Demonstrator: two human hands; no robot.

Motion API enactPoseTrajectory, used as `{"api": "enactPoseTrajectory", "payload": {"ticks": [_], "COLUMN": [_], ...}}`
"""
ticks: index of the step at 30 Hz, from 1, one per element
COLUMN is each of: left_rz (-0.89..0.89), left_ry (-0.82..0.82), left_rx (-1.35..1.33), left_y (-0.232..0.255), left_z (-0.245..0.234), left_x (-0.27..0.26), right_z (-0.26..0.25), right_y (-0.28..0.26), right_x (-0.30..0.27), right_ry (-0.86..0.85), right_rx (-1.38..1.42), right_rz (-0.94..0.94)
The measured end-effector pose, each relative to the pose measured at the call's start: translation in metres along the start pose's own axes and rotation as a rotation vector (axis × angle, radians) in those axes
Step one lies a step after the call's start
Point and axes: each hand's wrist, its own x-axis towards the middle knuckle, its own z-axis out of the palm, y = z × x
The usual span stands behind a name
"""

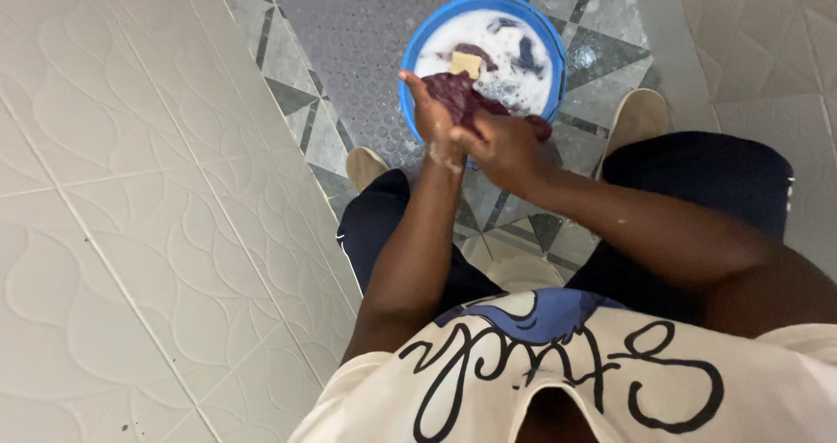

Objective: The person hand-washes multiple pieces of clothing in a blue bucket filled with soapy water. They scrub, rinse, and wring out a pink garment, a white garment, and a maroon garment sequentially, using both hands to agitate the fabric in the suds.

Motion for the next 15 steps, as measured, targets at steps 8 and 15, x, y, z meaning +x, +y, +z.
{"api": "enactPoseTrajectory", "payload": {"ticks": [8, 15], "left_rz": [-0.124, -0.040], "left_ry": [0.153, -0.070], "left_rx": [0.659, 0.562], "left_y": [-0.034, -0.071], "left_z": [0.002, -0.061], "left_x": [0.022, 0.053], "right_z": [0.035, 0.027], "right_y": [0.012, 0.055], "right_x": [0.027, 0.055], "right_ry": [0.268, 0.326], "right_rx": [-0.002, 0.194], "right_rz": [0.087, 0.395]}}
